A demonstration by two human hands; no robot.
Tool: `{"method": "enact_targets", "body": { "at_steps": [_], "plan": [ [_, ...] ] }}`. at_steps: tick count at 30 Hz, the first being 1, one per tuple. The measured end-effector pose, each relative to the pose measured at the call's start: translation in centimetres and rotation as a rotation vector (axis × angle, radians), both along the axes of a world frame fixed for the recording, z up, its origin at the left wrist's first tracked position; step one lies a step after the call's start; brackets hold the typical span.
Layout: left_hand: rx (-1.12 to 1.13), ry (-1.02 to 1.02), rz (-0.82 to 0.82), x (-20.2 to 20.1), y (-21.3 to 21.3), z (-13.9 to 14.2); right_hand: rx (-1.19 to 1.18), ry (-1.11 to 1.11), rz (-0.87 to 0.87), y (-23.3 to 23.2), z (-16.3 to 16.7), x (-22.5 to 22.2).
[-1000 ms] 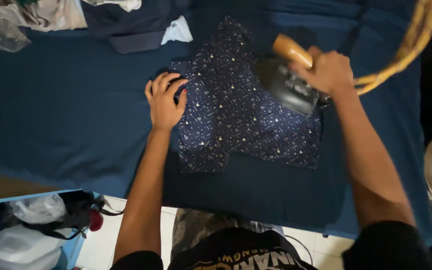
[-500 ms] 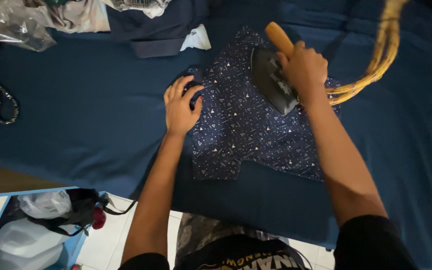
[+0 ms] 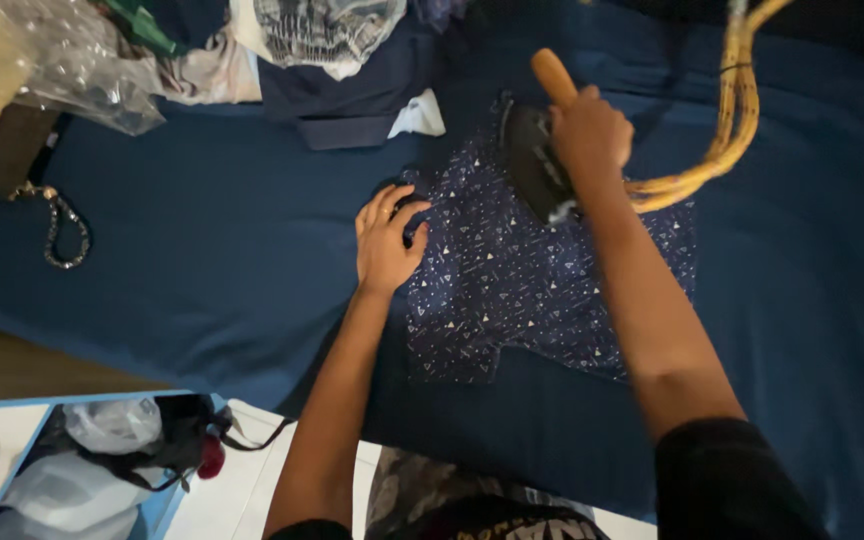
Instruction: The person irons a dark patterned garment on a blue ironing board. They repeatedly smooth the fabric with their hands and pass a steam iron over it, flipping and repositioning the garment several times to cover different areas.
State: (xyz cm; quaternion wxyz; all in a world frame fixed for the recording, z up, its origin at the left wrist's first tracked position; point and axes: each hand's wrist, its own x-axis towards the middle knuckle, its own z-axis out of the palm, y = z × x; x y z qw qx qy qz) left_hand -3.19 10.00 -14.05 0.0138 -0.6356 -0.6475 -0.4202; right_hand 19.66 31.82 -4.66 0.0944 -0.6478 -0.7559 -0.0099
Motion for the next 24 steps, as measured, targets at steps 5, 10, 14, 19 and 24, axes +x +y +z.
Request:
{"method": "enact_targets", "body": {
  "at_steps": [5,10,14,19,24],
  "plan": [
    [0.001,-0.005,0.009,0.0,0.2,0.4,0.006,0.038,0.143,2.4,0.8,0.1],
    [0.003,-0.094,0.023,-0.1,0.3,0.5,-0.167,-0.032,0.291,1.4,1.8,2.1],
    [-0.02,-0.175,0.038,0.1,0.3,0.4,-0.299,-0.174,0.506,-1.8,2.9,4.8],
    [0.005,-0.177,0.017,-0.1,0.6,-0.5,-0.306,-0.319,0.656,-6.5,4.0,6.8],
    [0.015,-0.169,0.004,-0.2,0.6,-1.2,-0.074,-0.265,0.47,-9.2,2.4,3.7]
  ]
}}
